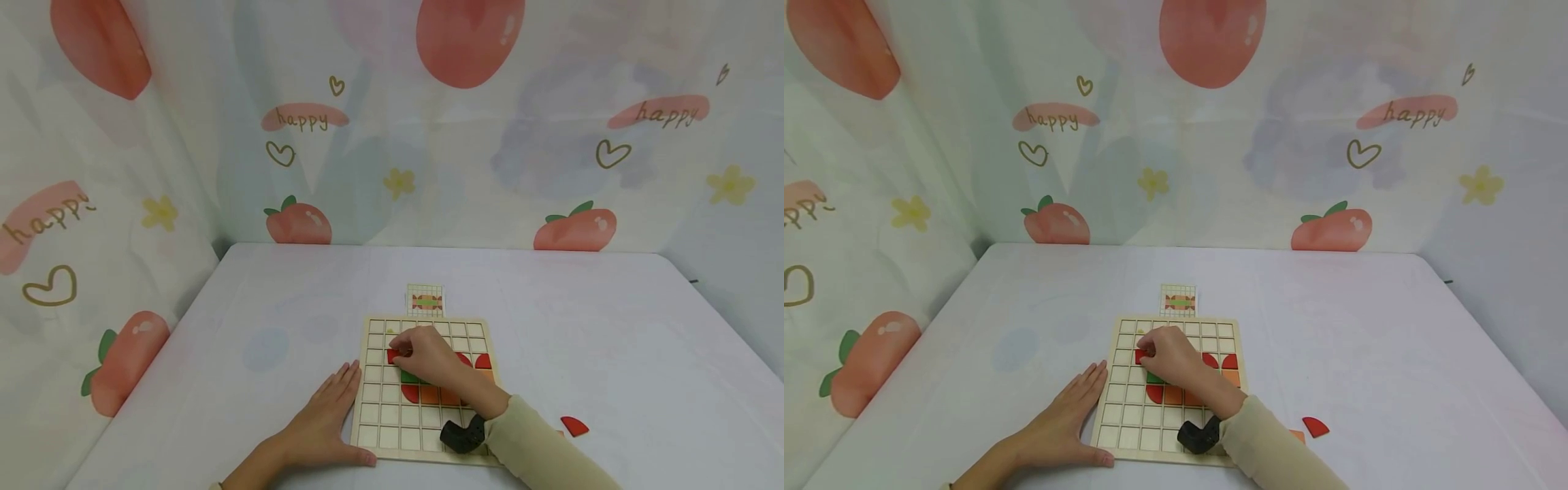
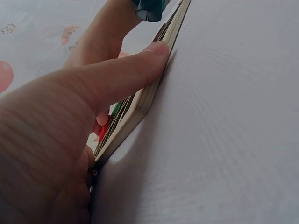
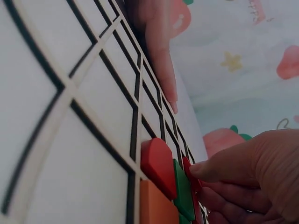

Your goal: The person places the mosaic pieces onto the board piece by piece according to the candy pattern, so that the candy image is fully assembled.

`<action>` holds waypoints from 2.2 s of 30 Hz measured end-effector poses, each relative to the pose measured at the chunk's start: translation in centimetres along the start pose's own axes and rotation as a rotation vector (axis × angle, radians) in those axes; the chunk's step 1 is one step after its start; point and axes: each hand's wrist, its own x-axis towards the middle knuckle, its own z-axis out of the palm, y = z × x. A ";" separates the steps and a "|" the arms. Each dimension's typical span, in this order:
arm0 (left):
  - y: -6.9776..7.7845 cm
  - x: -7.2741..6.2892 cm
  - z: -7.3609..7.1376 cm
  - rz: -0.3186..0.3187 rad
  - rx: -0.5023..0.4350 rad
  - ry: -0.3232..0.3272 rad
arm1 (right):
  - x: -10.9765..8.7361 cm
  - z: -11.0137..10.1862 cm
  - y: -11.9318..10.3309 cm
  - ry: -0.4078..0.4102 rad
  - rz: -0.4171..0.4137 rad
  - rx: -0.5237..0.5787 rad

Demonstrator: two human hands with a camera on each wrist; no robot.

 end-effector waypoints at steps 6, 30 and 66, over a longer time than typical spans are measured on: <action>0.0 0.0 0.1 0.001 0.009 0.002 | 0.1 0.3 -0.3 0.006 0.023 -0.030; 0.1 0.0 -0.2 -0.005 0.015 -0.004 | -0.2 -0.1 -0.8 0.006 0.065 -0.011; 0.0 0.1 0.2 -0.004 0.038 0.010 | -8.5 -5.9 1.0 0.080 0.132 -0.108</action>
